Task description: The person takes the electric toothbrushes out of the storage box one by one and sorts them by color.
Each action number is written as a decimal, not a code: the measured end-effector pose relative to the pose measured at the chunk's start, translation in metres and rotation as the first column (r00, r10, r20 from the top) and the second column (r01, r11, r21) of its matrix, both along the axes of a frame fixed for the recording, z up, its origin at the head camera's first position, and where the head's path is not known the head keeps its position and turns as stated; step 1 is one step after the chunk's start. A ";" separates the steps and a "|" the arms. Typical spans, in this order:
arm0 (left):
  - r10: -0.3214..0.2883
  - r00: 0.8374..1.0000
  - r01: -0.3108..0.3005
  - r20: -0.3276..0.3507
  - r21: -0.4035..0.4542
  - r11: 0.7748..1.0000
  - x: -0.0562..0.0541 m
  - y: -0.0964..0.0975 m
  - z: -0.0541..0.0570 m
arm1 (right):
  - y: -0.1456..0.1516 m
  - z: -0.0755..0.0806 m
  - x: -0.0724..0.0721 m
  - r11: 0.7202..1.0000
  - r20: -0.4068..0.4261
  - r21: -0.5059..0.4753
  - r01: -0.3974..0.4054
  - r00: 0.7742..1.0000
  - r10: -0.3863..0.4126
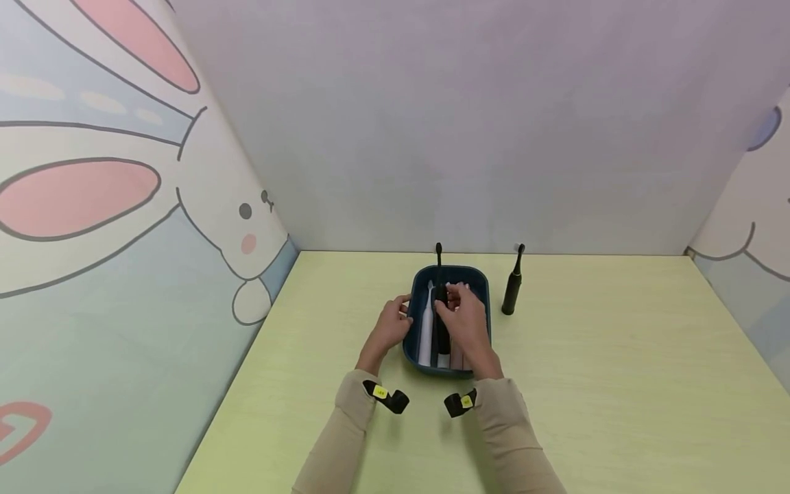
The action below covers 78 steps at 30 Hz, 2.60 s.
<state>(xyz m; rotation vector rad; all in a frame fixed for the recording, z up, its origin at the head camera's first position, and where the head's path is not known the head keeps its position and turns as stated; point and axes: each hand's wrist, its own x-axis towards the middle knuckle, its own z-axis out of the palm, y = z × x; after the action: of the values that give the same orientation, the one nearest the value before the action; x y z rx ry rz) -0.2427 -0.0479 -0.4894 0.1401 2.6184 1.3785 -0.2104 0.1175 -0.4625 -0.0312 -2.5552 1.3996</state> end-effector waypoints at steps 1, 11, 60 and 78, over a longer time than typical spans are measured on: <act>-0.001 1.000 0.001 0.000 -0.001 1.000 0.000 0.000 0.000 | 0.001 0.001 0.000 1.000 -0.003 -0.003 0.002 1.000 -0.002; 0.016 1.000 -0.016 0.024 -0.006 1.000 0.001 0.002 0.001 | 0.005 0.008 0.004 0.999 -0.042 -0.027 0.025 0.999 -0.026; 0.014 0.999 -0.013 0.031 -0.017 1.000 0.000 0.001 0.004 | 0.056 0.015 0.018 0.945 -0.280 -0.254 0.208 0.919 -0.278; 0.009 1.000 -0.009 0.029 -0.001 1.000 0.000 0.001 0.004 | 0.089 0.009 0.020 0.877 -0.265 -0.368 0.309 0.869 -0.417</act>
<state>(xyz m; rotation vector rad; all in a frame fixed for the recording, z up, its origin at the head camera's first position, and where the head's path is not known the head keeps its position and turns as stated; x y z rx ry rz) -0.2427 -0.0469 -0.4859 0.1070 2.5992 1.3719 -0.1908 0.2067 -0.4531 -0.2928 -1.9036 1.4889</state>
